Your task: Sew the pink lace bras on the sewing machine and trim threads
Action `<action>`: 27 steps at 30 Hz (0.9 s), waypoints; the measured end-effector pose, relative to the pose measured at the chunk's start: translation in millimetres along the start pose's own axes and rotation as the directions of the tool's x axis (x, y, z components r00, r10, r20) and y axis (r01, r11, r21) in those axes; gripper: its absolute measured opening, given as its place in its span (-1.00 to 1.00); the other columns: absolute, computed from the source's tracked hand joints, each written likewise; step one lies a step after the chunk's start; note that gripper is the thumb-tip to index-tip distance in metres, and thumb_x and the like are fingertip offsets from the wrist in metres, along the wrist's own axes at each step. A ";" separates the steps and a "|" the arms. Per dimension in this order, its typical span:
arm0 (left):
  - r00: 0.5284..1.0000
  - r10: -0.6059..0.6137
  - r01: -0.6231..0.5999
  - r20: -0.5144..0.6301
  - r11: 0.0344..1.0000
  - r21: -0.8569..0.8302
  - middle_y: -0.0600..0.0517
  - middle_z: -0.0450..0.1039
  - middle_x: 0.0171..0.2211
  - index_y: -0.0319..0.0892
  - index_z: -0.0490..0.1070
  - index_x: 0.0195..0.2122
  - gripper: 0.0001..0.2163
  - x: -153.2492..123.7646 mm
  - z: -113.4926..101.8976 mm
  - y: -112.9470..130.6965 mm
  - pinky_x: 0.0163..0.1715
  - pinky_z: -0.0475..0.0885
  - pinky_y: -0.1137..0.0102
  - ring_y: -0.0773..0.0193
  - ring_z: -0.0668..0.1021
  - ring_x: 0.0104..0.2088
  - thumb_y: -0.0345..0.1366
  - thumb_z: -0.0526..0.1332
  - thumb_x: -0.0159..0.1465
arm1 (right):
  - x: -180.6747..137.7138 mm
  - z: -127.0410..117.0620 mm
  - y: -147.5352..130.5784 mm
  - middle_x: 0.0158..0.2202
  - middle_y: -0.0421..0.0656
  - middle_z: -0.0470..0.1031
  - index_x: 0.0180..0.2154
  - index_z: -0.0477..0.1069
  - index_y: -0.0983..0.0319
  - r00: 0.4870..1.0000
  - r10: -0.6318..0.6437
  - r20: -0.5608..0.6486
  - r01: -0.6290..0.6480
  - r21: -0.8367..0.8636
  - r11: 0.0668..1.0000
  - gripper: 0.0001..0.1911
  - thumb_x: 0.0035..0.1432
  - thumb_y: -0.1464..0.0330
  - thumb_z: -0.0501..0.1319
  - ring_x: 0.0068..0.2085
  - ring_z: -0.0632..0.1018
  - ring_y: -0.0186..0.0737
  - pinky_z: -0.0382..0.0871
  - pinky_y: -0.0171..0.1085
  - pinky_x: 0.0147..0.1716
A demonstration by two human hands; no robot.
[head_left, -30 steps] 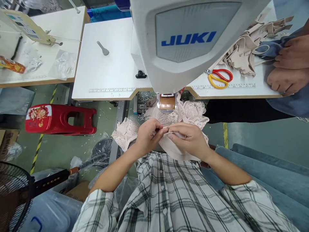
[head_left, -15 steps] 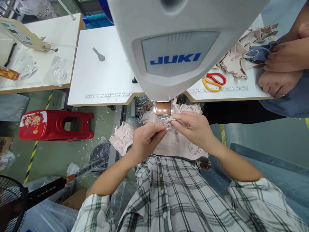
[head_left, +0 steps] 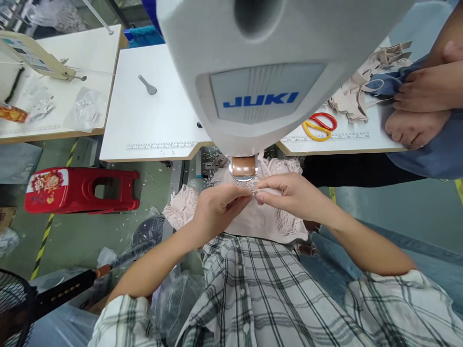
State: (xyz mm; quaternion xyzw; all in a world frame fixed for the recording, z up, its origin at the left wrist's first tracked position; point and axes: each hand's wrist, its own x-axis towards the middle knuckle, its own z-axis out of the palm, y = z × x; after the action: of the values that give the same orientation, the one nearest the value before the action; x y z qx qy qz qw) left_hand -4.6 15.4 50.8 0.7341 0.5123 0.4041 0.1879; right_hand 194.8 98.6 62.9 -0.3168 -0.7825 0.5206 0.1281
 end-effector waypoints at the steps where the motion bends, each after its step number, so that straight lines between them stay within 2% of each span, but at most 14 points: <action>1: 1.000 -0.004 0.004 0.008 1.000 0.002 0.11 0.51 -0.53 -0.20 0.53 -0.30 -0.94 0.8 0.0 0.3 -0.55 0.29 0.57 0.46 0.46 -0.55 -0.39 0.28 0.33 | -0.2 -0.1 0.1 -0.31 -0.26 0.66 -0.30 0.59 0.15 1.000 -0.004 0.005 0.004 -0.012 1.000 -0.83 0.27 0.32 0.21 -0.27 0.62 -0.31 0.39 -0.34 -0.25; 4: 0.999 -0.030 0.030 0.037 0.999 -0.010 0.12 0.51 -0.52 -0.20 0.53 -0.29 -0.94 3.4 -1.3 1.1 -0.54 0.29 0.57 0.46 0.46 -0.54 -0.39 0.28 0.33 | -0.5 1.2 1.1 -0.29 -0.26 0.66 -0.25 0.59 0.14 0.999 -0.046 -0.002 0.045 -0.070 0.996 -0.84 0.26 0.33 0.22 -0.27 0.62 -0.31 0.37 -0.35 -0.27; 8: 0.988 -0.085 0.084 0.131 0.996 0.008 0.09 0.55 -0.47 -0.20 0.54 -0.15 -0.90 7.4 -5.5 0.4 -0.52 0.30 0.55 0.43 0.49 -0.52 -0.37 0.24 0.36 | -0.9 3.9 2.7 -0.32 -0.22 0.66 -0.24 0.59 0.16 0.991 -0.123 -0.044 0.114 -0.165 0.980 -0.84 0.26 0.34 0.22 -0.29 0.61 -0.28 0.34 -0.33 -0.30; 12: 0.968 -0.100 0.075 0.231 0.991 0.113 0.08 0.49 -0.50 -0.20 0.50 -0.30 -0.81 8.6 -5.3 0.2 -0.51 0.29 0.50 0.37 0.48 -0.51 -0.32 0.14 0.42 | -3.7 6.7 2.8 -0.32 -0.24 0.65 -0.22 0.59 0.15 0.992 -0.109 -0.071 0.098 -0.142 0.985 -0.86 0.25 0.33 0.24 -0.30 0.59 -0.30 0.33 -0.35 -0.32; 14: 0.973 -0.110 0.077 0.202 0.983 0.166 0.07 0.47 -0.49 -0.20 0.45 -0.34 -0.77 7.6 -2.0 1.9 -0.50 0.29 0.48 0.35 0.47 -0.50 -0.30 0.08 0.43 | -3.8 8.0 1.4 -0.34 -0.23 0.62 -0.24 0.59 0.15 0.987 -0.105 -0.120 0.086 -0.152 0.985 -0.87 0.25 0.32 0.25 -0.31 0.57 -0.31 0.31 -0.35 -0.34; 17: 0.980 -0.137 0.109 0.143 0.976 0.189 0.06 0.48 -0.47 -0.19 0.41 -0.32 -0.74 6.1 4.4 3.9 -0.48 0.28 0.47 0.34 0.48 -0.49 -0.27 0.01 0.46 | 4.2 6.0 -3.5 -0.39 -0.19 0.55 -0.30 0.58 0.18 0.964 -0.167 -0.207 0.114 -0.245 0.963 -0.85 0.24 0.33 0.23 -0.33 0.50 -0.30 0.25 -0.33 -0.35; 19: 0.977 -0.195 0.172 0.083 0.957 0.232 0.07 0.51 -0.45 -0.18 0.42 -0.27 -0.74 5.7 6.7 1.0 -0.49 0.27 0.48 0.35 0.50 -0.48 -0.23 0.01 0.47 | 16.5 0.7 -8.7 -0.43 -0.19 0.50 -0.37 0.55 0.21 0.967 -0.177 -0.185 0.120 -0.285 0.951 -0.84 0.21 0.34 0.21 -0.37 0.44 -0.31 0.20 -0.31 -0.37; 21: 0.974 -0.225 0.212 0.001 0.922 0.324 0.09 0.50 -0.48 -0.16 0.45 -0.21 -0.72 5.4 6.1 -7.8 -0.50 0.24 0.48 0.37 0.49 -0.50 -0.15 0.01 0.47 | 31.6 -6.4 -14.8 -0.49 -0.21 0.44 -0.47 0.48 0.23 0.985 -0.118 -0.130 0.075 -0.296 0.952 -0.81 0.17 0.35 0.19 -0.42 0.38 -0.33 0.13 -0.30 -0.39; 23: 0.990 -0.142 0.136 -0.019 0.893 0.429 0.12 0.44 -0.55 -0.12 0.49 -0.15 -0.71 4.7 2.9 -21.6 -0.52 0.21 0.46 0.37 0.46 -0.53 -0.14 0.01 0.47 | 44.6 -12.4 -20.8 -0.55 -0.24 0.35 -0.56 0.38 0.24 0.995 -0.046 -0.091 0.014 -0.322 0.947 -0.76 0.15 0.38 0.15 -0.46 0.30 -0.35 0.07 -0.28 -0.41; 25: 0.999 0.036 -0.041 0.021 0.868 0.495 0.14 0.40 -0.58 -0.06 0.52 -0.10 -0.74 4.0 -1.9 -37.0 -0.51 0.21 0.45 0.38 0.44 -0.55 -0.25 0.01 0.47 | 52.4 -15.5 -25.6 -0.61 -0.27 0.22 -0.61 0.25 0.23 0.997 -0.013 -0.081 -0.018 -0.372 0.928 -0.72 0.13 0.41 0.11 -0.50 0.21 -0.37 -0.01 -0.26 -0.43; 27: 0.972 0.225 -0.223 0.061 0.824 0.521 0.13 0.44 -0.54 -0.03 0.50 -0.03 -0.73 4.0 -6.7 -49.8 -0.48 0.25 0.45 0.38 0.45 -0.52 -0.38 0.03 0.43 | 55.3 -15.9 -28.8 -0.62 -0.29 0.10 -0.63 0.13 0.22 0.997 -0.011 -0.076 -0.022 -0.424 0.905 -0.70 0.13 0.43 0.09 -0.53 0.12 -0.38 -0.08 -0.23 -0.45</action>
State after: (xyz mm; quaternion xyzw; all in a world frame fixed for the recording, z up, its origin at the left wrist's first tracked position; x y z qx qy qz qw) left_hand -39.2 38.2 22.1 0.8117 0.5136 0.2695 -0.0691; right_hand 150.4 137.6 88.3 -0.3589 -0.8707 0.3256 0.0844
